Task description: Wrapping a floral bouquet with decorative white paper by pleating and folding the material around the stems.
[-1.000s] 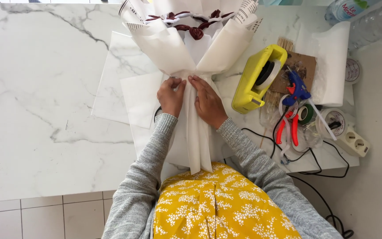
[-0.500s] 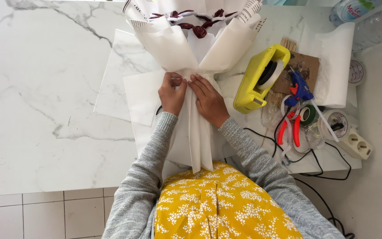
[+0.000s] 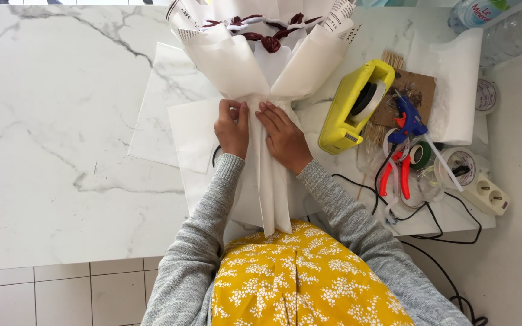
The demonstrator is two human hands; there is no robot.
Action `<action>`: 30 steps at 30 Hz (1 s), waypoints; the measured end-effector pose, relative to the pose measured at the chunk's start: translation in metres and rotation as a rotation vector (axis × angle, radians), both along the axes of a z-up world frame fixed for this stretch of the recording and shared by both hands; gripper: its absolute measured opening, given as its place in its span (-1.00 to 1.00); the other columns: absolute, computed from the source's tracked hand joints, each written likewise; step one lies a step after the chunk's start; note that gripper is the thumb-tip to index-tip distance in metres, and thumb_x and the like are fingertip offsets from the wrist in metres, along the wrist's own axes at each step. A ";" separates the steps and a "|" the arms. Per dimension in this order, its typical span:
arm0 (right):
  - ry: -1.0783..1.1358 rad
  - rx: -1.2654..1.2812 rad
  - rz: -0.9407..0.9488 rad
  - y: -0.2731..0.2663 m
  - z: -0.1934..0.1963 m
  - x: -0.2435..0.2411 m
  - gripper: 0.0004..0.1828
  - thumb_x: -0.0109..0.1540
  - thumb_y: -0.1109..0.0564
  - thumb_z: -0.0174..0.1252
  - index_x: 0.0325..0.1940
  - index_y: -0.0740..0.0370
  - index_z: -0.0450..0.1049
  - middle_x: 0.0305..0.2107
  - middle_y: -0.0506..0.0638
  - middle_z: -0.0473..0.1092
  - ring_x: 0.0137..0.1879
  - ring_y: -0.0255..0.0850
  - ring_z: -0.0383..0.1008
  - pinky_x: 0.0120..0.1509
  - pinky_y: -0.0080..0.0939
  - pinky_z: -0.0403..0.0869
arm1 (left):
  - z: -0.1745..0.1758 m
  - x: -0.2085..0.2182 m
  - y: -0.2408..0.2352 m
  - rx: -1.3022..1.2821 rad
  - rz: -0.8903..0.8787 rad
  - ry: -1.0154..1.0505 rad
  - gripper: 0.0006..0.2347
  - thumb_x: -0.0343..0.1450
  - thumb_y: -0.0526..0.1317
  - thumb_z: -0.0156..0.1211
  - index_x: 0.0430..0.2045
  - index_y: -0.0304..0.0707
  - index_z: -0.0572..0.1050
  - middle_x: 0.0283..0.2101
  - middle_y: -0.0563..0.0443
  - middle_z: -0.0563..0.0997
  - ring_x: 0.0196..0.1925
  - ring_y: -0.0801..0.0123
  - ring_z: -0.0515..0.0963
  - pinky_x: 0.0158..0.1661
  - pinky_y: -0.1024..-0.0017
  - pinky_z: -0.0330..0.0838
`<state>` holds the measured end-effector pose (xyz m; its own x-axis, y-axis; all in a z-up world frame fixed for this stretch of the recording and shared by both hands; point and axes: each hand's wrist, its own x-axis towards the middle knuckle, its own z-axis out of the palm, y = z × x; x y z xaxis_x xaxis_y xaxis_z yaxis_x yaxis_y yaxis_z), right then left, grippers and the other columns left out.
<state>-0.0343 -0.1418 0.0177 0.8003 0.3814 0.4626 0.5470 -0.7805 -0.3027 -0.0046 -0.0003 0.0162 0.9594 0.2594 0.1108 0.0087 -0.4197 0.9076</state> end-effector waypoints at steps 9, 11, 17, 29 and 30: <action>0.121 0.023 -0.013 0.011 0.019 -0.004 -0.38 0.25 -0.19 0.01 0.30 0.17 0.25 0.16 0.16 0.26 0.32 0.04 0.20 0.43 0.09 0.10 | -0.020 0.008 0.015 -0.134 -0.062 0.118 -0.84 0.38 -0.10 0.24 -0.39 -0.09 0.40 -0.46 0.00 0.65 -0.36 0.25 0.65 -0.25 0.30 0.45; 0.141 -0.023 -0.072 0.016 0.020 -0.009 -0.34 0.24 -0.26 0.01 0.31 0.13 0.23 0.18 0.12 0.25 0.34 0.00 0.17 0.39 0.25 0.00 | -0.019 0.007 0.017 -0.152 -0.065 0.130 -0.83 0.36 -0.09 0.26 -0.40 -0.08 0.41 -0.47 0.01 0.65 -0.36 0.28 0.65 -0.24 0.31 0.45; 0.206 -0.055 -0.165 0.023 0.018 -0.013 -0.24 0.17 -0.32 0.10 0.33 0.10 0.19 0.22 0.08 0.20 0.36 0.00 0.12 0.21 0.66 -0.09 | -0.031 0.012 0.017 -0.260 -0.026 0.218 -0.82 0.31 -0.05 0.29 -0.48 -0.04 0.43 -0.51 0.12 0.65 -0.40 0.42 0.63 -0.24 0.41 0.44; 0.281 -0.113 -0.241 0.041 0.017 -0.015 -0.07 0.01 -0.27 0.25 0.38 -0.01 0.11 0.23 0.08 0.10 0.40 0.06 -0.03 0.07 0.84 -0.15 | -0.049 0.031 0.010 -0.465 0.122 0.391 -0.93 0.16 -0.18 0.31 -0.65 0.02 0.51 -0.61 0.14 0.62 -0.49 0.61 0.57 -0.33 0.59 0.42; 0.271 -0.132 -0.244 0.042 0.015 -0.014 -0.01 -0.04 -0.23 0.30 0.40 -0.06 0.08 0.24 0.09 0.07 0.40 0.09 -0.06 0.06 0.84 -0.06 | -0.050 0.033 0.011 -0.454 0.127 0.426 -0.95 0.15 -0.19 0.29 -0.65 0.05 0.52 -0.62 0.14 0.61 -0.49 0.62 0.58 -0.32 0.60 0.43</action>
<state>-0.0485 -0.0995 0.0327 0.9614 0.2069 0.1816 0.2545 -0.9196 -0.2992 0.0289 0.0105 -0.0336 0.8536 0.3059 -0.4216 0.4328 0.0339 0.9008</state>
